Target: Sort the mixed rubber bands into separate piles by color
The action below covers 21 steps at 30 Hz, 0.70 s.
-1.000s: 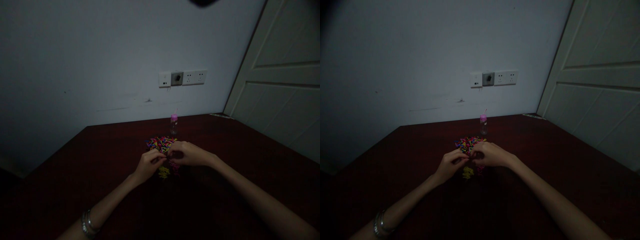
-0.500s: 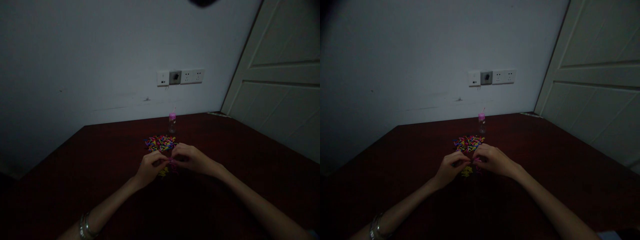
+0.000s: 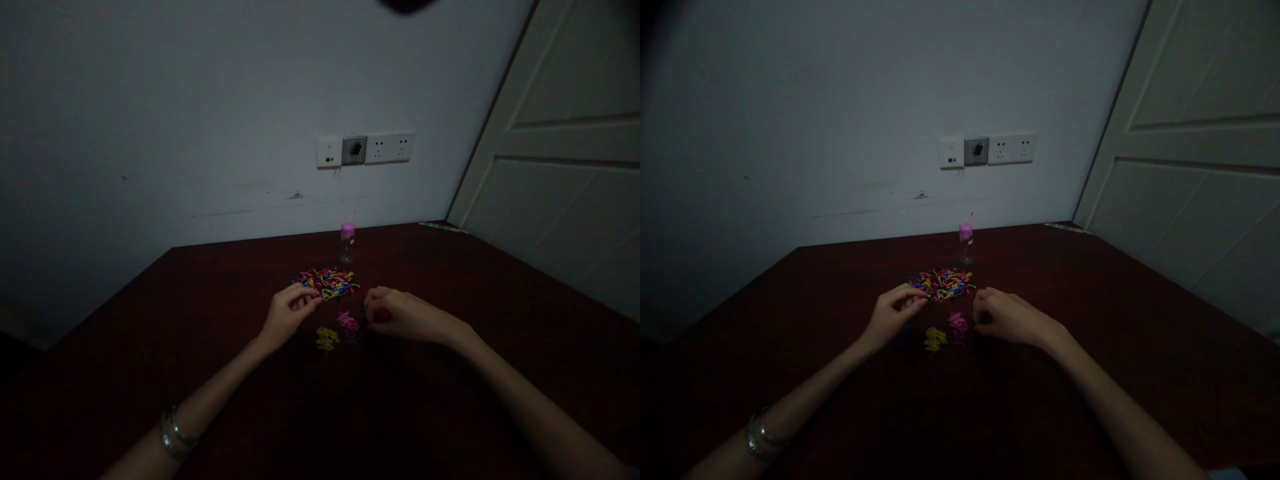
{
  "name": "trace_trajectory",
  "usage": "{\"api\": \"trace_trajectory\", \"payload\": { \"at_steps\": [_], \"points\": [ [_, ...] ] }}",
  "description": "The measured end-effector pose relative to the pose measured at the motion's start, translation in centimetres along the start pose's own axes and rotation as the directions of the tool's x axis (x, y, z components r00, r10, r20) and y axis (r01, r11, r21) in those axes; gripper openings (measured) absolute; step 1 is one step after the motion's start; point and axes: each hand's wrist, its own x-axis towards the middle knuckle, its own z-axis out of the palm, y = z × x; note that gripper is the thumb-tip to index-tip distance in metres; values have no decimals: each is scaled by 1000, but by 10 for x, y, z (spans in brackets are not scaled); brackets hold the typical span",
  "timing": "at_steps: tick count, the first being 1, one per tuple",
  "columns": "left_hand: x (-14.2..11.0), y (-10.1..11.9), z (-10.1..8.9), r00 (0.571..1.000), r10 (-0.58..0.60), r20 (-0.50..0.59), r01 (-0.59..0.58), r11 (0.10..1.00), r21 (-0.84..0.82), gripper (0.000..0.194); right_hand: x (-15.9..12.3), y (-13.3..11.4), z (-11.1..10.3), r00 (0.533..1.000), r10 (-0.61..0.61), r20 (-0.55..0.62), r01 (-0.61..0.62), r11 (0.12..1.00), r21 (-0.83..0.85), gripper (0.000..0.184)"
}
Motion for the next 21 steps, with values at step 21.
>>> {"api": "trace_trajectory", "payload": {
  "at_steps": [21],
  "points": [
    [24, -73, -31, 928, -364, -83, 364, 931, -19, 25, 3, 14, -8, 995, 72, -67, -78, 993, -89, 16]
  ]
}}
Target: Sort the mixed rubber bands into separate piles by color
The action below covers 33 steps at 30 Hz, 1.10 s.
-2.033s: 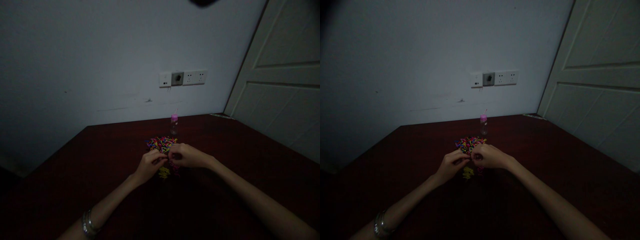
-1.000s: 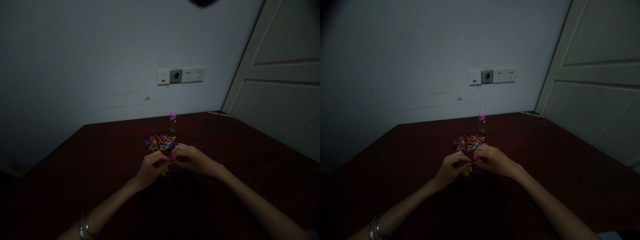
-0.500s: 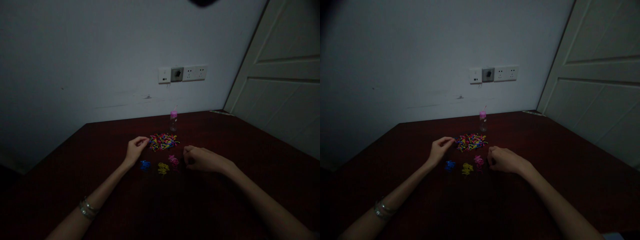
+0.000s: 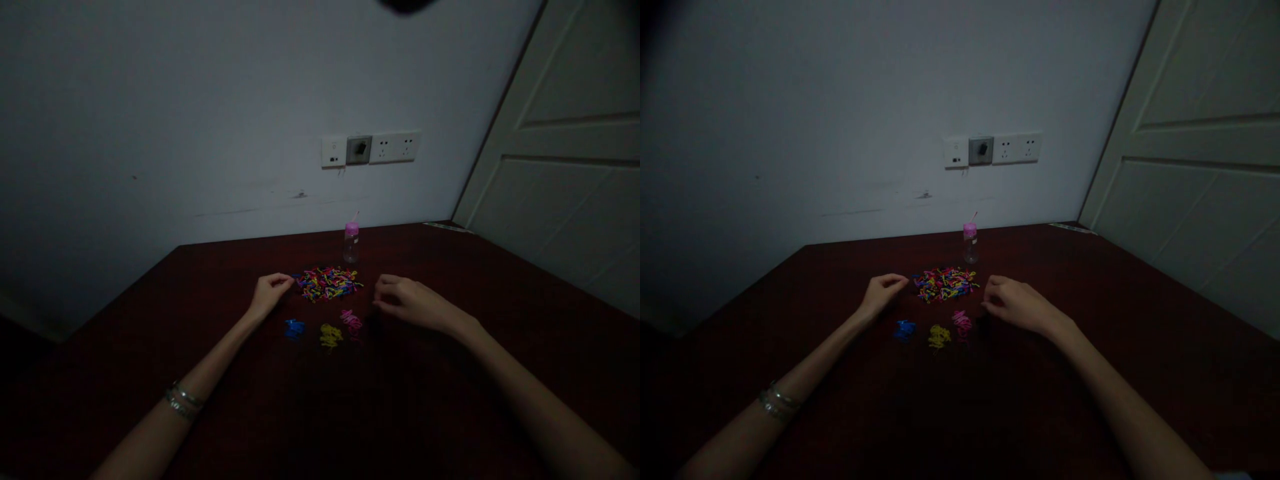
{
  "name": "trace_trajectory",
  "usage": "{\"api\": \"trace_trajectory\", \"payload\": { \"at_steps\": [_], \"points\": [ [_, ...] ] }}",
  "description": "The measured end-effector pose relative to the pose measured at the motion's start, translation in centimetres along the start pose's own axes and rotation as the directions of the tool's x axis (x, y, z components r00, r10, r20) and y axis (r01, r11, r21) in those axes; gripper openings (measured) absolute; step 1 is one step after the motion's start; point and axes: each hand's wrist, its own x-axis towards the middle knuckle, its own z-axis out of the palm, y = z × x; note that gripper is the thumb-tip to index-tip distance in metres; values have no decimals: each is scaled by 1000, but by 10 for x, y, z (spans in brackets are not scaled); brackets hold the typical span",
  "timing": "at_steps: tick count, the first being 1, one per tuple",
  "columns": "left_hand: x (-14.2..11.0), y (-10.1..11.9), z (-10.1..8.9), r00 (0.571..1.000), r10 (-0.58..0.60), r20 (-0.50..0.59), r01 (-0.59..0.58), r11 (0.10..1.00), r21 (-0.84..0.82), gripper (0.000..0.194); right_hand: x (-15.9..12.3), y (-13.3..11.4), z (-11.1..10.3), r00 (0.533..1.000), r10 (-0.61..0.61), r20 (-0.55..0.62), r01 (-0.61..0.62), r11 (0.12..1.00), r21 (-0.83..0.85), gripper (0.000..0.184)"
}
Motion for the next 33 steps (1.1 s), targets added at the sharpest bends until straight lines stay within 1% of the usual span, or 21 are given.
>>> {"api": "trace_trajectory", "payload": {
  "at_steps": [2, 4, 7, 9, 11, 13, 15, 22, 28, 33],
  "points": [
    [1, -5, -1, 995, 17, 93, -26, 995, 97, 22, 1, 3, 1, 1000, -2, -14, 2, 999, -32, 17],
    [1, -8, -3, 986, 53, 156, -85, 975, 205, 20, 2, 6, 3, 1000, -2, -14, 1, 998, -64, 18],
    [-3, -8, -4, 979, 119, 164, -176, 898, 402, 19, 3, 9, 7, 1000, -9, -10, 8, 995, -97, 18],
    [-6, -5, -4, 979, 135, 155, -198, 825, 530, 21, 4, 10, 10, 1000, -18, -8, 17, 995, -100, 18],
    [-9, -3, -4, 975, 126, 180, -211, 765, 609, 23, 4, 11, 13, 1000, -28, -7, 27, 995, -97, 18],
    [-11, -1, -3, 965, 113, 235, -240, 737, 632, 24, 5, 12, 15, 999, -36, -3, 36, 995, -94, 18],
    [-13, 0, -3, 958, 104, 266, -254, 733, 631, 23, 5, 12, 16, 999, -40, 2, 40, 994, -97, 18],
    [-12, 1, -1, 961, 107, 254, -243, 764, 598, 19, 6, 10, 16, 999, -32, 16, 33, 993, -110, 19],
    [-11, 0, -2, 961, 119, 249, -248, 768, 590, 16, 6, 9, 17, 999, -33, 15, 34, 992, -118, 19],
    [-10, -5, -2, 952, 149, 269, -283, 765, 579, 16, 6, 9, 18, 999, -31, 22, 33, 992, -121, 20]
  ]
}}
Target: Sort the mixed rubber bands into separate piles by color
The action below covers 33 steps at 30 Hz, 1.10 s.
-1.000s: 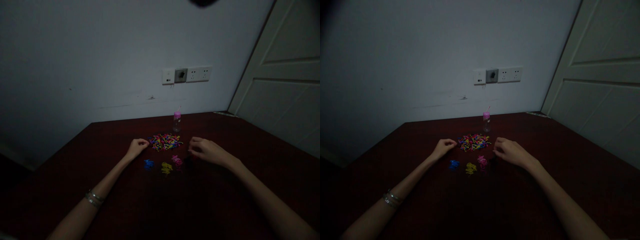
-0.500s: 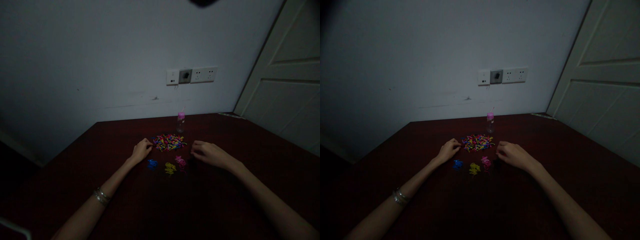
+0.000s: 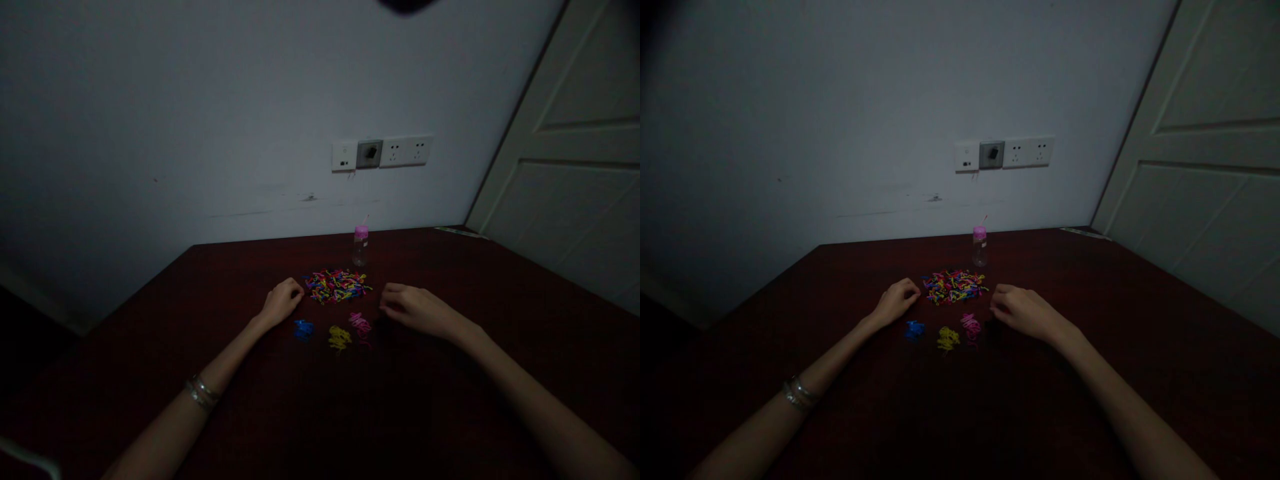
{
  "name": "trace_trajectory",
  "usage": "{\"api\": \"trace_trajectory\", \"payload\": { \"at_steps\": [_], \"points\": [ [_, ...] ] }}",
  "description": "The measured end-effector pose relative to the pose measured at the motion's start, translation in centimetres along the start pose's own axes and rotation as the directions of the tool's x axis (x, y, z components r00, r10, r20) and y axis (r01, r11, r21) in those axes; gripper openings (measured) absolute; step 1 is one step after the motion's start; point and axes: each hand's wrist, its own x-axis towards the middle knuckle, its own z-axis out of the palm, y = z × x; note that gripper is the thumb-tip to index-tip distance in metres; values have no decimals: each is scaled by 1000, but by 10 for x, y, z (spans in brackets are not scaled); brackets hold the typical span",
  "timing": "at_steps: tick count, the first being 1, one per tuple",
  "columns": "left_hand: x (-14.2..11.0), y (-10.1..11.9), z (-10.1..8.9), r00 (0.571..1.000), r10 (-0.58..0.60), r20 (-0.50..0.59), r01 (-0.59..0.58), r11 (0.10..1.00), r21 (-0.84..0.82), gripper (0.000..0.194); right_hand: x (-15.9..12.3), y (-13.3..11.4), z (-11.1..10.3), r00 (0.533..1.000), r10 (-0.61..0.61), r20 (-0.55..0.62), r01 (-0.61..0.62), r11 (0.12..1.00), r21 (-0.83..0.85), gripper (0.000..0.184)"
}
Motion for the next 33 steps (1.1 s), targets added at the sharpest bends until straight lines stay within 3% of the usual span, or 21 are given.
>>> {"api": "trace_trajectory", "payload": {
  "at_steps": [11, 16, 21, 26, 33],
  "points": [
    [0, 0, -3, 999, -1, -52, 0, 1000, -28, 16, 0, -3, -1, 1000, -7, -11, 7, 1000, 6, 22],
    [0, 6, -6, 993, 57, -104, -71, 988, -136, 16, 0, -8, -2, 998, -17, -65, 19, 999, 30, 21],
    [-3, 32, -12, 970, 208, -126, -238, 919, -313, 16, 2, -21, -2, 980, -83, -178, 100, 991, 89, 24],
    [-14, 67, -15, 941, 331, -68, -328, 846, -421, 13, 4, -35, 4, 954, -131, -271, 190, 961, 203, 27],
    [-27, 93, -13, 893, 449, -11, -404, 791, -459, 13, 5, -43, 11, 953, -203, -222, 265, 918, 296, 18]
  ]
}}
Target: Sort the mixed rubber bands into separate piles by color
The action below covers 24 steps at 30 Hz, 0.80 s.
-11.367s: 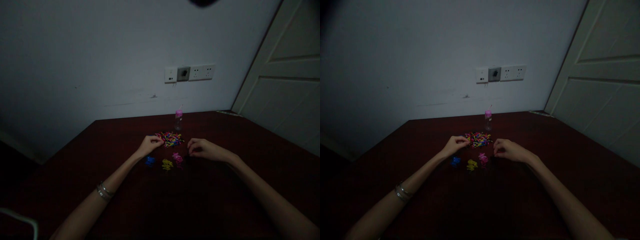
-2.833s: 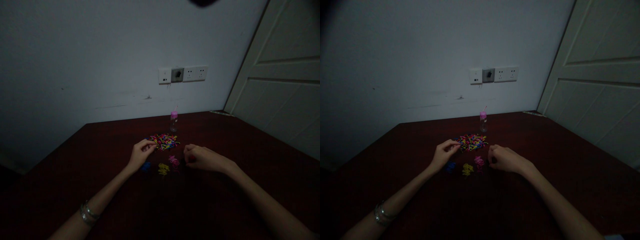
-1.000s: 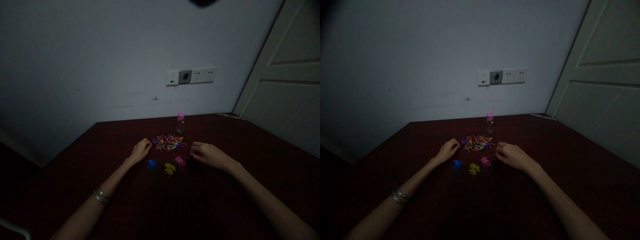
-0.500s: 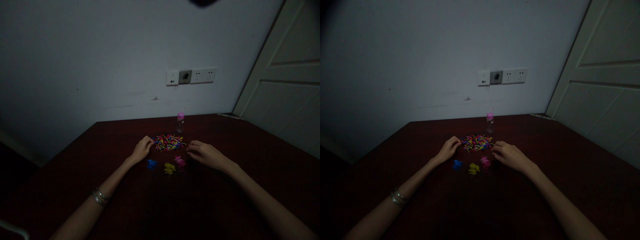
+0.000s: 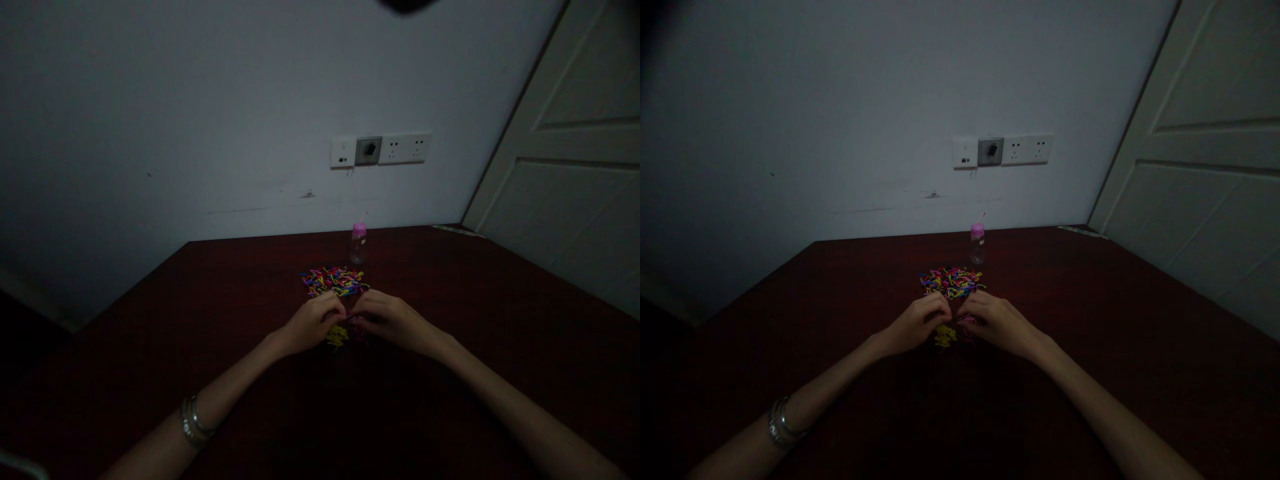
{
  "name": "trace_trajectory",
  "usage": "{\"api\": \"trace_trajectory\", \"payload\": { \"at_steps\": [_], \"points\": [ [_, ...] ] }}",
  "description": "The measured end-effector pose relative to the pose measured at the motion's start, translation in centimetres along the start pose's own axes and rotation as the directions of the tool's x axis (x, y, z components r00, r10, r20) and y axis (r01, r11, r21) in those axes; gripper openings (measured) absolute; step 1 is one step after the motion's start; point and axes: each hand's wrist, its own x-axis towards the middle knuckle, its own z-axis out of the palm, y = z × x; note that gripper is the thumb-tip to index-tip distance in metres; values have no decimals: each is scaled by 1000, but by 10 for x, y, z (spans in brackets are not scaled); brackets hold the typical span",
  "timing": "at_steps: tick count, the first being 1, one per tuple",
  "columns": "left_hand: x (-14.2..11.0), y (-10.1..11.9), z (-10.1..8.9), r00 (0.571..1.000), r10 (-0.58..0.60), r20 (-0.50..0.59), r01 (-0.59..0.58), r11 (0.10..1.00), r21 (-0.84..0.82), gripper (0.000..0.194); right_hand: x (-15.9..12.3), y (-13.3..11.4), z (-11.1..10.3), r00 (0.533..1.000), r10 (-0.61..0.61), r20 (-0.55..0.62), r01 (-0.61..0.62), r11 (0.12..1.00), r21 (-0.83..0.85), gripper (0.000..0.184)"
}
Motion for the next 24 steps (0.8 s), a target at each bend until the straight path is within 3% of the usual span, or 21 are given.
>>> {"api": "trace_trajectory", "payload": {
  "at_steps": [6, 11, 17, 24],
  "points": [
    [-1, 1, 2, 1000, -5, -9, 5, 1000, -2, 13, -1, -1, -5, 1000, 18, 19, -17, 999, -32, 18],
    [0, -13, -4, 988, -129, -82, 130, 991, 14, 20, -6, 12, -26, 987, 127, 95, -114, 985, -131, 20],
    [-1, -46, -20, 915, -299, -271, 286, 954, -87, 22, -12, 27, -40, 947, 201, 250, -173, 976, -132, 16],
    [-2, -69, -31, 833, -438, -337, 387, 898, -208, 28, -15, 24, -32, 917, 241, 317, -214, 970, -119, 12]
  ]
}}
